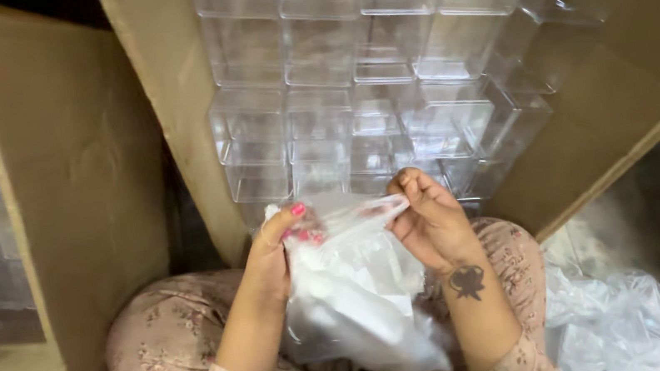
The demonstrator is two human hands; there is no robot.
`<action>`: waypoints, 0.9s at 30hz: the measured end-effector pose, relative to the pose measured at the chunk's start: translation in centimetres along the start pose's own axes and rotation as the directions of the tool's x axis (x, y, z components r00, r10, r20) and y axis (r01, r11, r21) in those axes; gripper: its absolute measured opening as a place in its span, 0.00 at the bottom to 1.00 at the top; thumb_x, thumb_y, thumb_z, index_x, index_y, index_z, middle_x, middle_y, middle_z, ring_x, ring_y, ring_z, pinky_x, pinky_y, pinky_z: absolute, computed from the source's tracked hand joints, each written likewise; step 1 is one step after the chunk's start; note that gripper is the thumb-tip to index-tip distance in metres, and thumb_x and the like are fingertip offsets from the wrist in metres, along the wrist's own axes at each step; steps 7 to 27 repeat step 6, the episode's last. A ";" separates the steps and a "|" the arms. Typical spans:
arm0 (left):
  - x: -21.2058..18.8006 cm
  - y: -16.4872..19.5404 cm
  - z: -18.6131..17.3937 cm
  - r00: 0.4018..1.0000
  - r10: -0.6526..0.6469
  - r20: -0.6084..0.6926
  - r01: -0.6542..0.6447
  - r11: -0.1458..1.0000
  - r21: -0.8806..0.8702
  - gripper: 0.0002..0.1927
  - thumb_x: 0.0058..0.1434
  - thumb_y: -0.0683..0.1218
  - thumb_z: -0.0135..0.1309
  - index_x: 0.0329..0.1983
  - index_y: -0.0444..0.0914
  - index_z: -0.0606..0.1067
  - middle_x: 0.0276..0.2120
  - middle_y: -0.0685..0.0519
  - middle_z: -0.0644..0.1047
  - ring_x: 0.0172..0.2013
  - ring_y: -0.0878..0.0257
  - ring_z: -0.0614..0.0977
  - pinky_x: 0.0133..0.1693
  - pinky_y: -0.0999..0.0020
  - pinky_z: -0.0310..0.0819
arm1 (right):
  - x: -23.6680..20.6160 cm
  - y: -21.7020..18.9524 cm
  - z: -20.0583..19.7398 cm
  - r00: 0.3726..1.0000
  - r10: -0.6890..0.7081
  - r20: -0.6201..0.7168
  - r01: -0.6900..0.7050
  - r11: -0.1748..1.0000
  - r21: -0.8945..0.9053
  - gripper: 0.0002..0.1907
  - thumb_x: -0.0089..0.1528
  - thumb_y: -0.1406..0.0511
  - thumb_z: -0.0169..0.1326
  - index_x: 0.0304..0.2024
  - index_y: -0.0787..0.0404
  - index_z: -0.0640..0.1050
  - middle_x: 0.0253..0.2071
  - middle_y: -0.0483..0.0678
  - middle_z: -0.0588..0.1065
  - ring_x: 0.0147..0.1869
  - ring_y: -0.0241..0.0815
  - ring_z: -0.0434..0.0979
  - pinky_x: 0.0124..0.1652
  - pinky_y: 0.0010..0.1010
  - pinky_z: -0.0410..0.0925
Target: The person sits on the floor and wraps white foam blocks in clear plastic bags, twisting and tucking the bag closed around each block. The wrapped blocks are stacked on their lap and placed into clear plastic boxes arranged inside a cardboard enclosure.
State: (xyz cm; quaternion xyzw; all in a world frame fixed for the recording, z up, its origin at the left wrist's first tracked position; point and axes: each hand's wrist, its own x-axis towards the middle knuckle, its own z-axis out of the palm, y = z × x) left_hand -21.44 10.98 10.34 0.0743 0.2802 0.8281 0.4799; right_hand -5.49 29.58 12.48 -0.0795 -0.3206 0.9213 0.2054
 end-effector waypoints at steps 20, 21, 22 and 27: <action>4.3 1.5 -3.5 0.992 0.121 0.046 -0.124 0.990 0.065 0.10 0.53 0.42 0.63 0.32 0.40 0.72 0.32 0.54 0.74 0.31 0.64 0.74 0.36 0.69 0.69 | 2.9 -0.7 0.1 0.974 0.153 0.165 -0.065 0.892 -0.447 0.15 0.66 0.62 0.59 0.49 0.63 0.73 0.30 0.43 0.62 0.31 0.34 0.60 0.28 0.25 0.58; 4.3 1.5 -3.5 0.992 0.121 0.046 -0.124 0.990 0.065 0.10 0.53 0.42 0.63 0.32 0.40 0.72 0.32 0.54 0.74 0.31 0.64 0.74 0.36 0.69 0.69 | 2.9 -0.7 0.1 0.974 0.153 0.165 -0.065 0.892 -0.447 0.15 0.66 0.62 0.59 0.49 0.63 0.73 0.30 0.43 0.62 0.31 0.34 0.60 0.28 0.25 0.58; 4.3 1.5 -3.5 0.992 0.121 0.046 -0.124 0.990 0.065 0.10 0.53 0.42 0.63 0.32 0.40 0.72 0.32 0.54 0.74 0.31 0.64 0.74 0.36 0.69 0.69 | 2.9 -0.7 0.1 0.974 0.153 0.165 -0.065 0.892 -0.447 0.15 0.66 0.62 0.59 0.49 0.63 0.73 0.30 0.43 0.62 0.31 0.34 0.60 0.28 0.25 0.58; 4.3 1.5 -3.5 0.992 0.121 0.046 -0.124 0.990 0.065 0.10 0.53 0.42 0.63 0.32 0.40 0.72 0.32 0.54 0.74 0.31 0.64 0.74 0.36 0.69 0.69 | 2.9 -0.7 0.1 0.974 0.153 0.165 -0.065 0.892 -0.447 0.15 0.66 0.62 0.59 0.49 0.63 0.73 0.30 0.43 0.62 0.31 0.34 0.60 0.28 0.25 0.58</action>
